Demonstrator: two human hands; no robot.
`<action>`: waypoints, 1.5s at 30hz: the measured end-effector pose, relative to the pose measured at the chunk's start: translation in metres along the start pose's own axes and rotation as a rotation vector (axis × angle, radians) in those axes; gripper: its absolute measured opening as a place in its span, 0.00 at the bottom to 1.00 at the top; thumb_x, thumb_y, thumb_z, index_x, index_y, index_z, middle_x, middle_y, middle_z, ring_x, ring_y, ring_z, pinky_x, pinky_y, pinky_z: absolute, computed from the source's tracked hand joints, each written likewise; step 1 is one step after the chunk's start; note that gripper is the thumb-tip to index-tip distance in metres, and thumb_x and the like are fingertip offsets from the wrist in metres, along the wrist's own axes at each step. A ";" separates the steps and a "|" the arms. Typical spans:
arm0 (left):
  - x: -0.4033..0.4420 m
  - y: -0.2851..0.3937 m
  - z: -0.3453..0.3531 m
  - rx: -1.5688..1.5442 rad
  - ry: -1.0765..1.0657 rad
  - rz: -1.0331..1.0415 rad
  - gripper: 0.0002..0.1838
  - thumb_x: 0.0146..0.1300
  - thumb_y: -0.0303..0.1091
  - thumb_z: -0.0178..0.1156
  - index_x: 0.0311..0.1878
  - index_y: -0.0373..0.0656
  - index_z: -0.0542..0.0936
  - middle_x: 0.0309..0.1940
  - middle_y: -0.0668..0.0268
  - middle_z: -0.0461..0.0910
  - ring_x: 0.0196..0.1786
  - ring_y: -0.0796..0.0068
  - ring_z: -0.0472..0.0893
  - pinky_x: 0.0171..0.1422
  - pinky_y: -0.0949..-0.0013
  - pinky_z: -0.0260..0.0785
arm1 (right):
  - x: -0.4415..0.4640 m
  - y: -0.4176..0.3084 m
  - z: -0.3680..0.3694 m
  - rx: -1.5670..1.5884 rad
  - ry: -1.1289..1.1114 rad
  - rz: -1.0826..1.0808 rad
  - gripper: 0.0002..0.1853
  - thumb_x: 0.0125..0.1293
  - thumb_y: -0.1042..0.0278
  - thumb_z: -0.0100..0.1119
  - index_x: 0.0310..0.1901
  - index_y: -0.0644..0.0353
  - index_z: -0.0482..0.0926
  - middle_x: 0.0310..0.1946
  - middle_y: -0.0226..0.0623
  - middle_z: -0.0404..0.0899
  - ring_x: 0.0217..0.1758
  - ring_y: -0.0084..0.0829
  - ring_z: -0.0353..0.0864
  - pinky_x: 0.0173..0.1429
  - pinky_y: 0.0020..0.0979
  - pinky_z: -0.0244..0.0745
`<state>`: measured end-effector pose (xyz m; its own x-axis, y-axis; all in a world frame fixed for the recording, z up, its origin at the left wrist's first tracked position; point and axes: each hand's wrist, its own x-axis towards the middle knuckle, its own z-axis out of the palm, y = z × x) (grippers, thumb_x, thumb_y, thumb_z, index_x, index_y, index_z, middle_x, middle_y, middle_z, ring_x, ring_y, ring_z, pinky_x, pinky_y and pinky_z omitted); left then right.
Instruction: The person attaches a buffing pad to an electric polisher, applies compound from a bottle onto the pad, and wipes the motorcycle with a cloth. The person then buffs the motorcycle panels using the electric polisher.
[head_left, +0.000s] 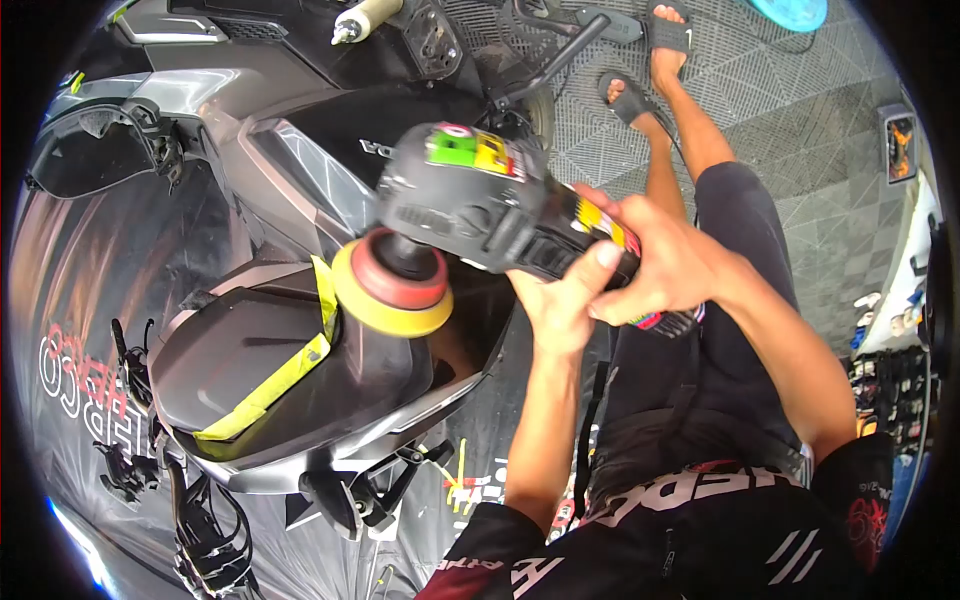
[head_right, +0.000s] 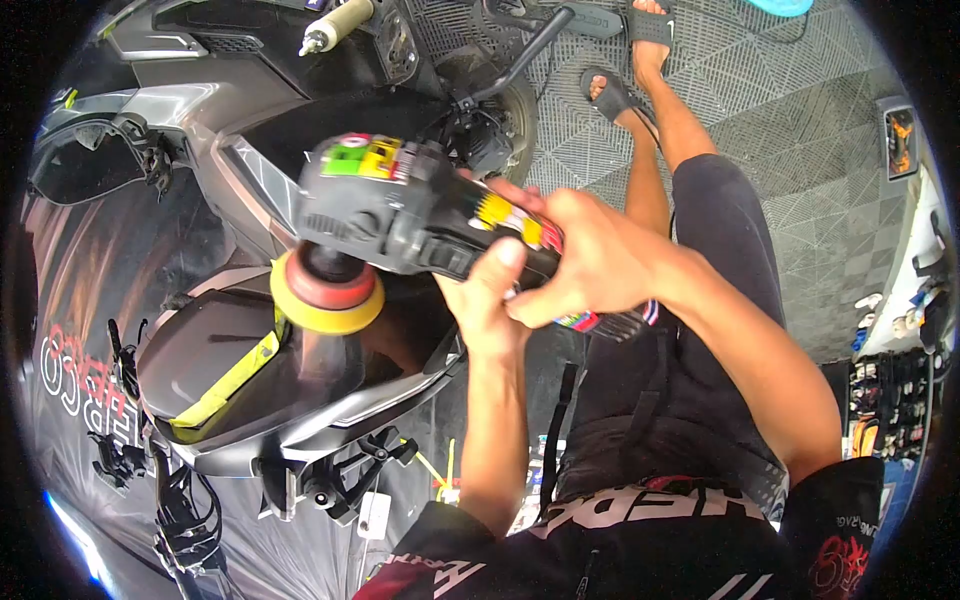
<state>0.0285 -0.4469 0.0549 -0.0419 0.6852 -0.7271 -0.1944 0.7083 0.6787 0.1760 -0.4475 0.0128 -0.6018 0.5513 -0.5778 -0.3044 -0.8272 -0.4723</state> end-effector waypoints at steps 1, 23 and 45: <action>0.003 0.001 0.001 -0.009 -0.005 0.027 0.26 0.55 0.27 0.73 0.57 0.32 0.77 0.49 0.58 0.82 0.49 0.68 0.82 0.57 0.64 0.76 | 0.002 -0.002 -0.003 -0.067 -0.045 0.057 0.21 0.46 0.62 0.75 0.36 0.72 0.81 0.22 0.36 0.80 0.26 0.20 0.77 0.31 0.31 0.72; -0.045 -0.055 -0.038 0.183 -0.128 -0.060 0.20 0.58 0.26 0.68 0.54 0.33 0.79 0.45 0.59 0.85 0.43 0.69 0.85 0.52 0.65 0.80 | -0.042 0.108 0.025 -0.034 0.097 -0.012 0.20 0.50 0.63 0.75 0.41 0.69 0.83 0.29 0.32 0.82 0.35 0.23 0.79 0.41 0.30 0.74; -0.007 -0.059 -0.062 -0.291 -0.585 -0.133 0.44 0.51 0.32 0.73 0.72 0.42 0.65 0.46 0.56 0.78 0.52 0.61 0.79 0.72 0.49 0.68 | -0.040 0.075 0.072 -0.257 0.522 -0.206 0.36 0.51 0.64 0.74 0.62 0.64 0.73 0.42 0.57 0.85 0.48 0.54 0.88 0.54 0.43 0.82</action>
<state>-0.0202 -0.5043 0.0139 0.5235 0.6326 -0.5708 -0.4213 0.7745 0.4720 0.1245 -0.5394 0.0486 -0.0893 0.7312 -0.6763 -0.1492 -0.6812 -0.7168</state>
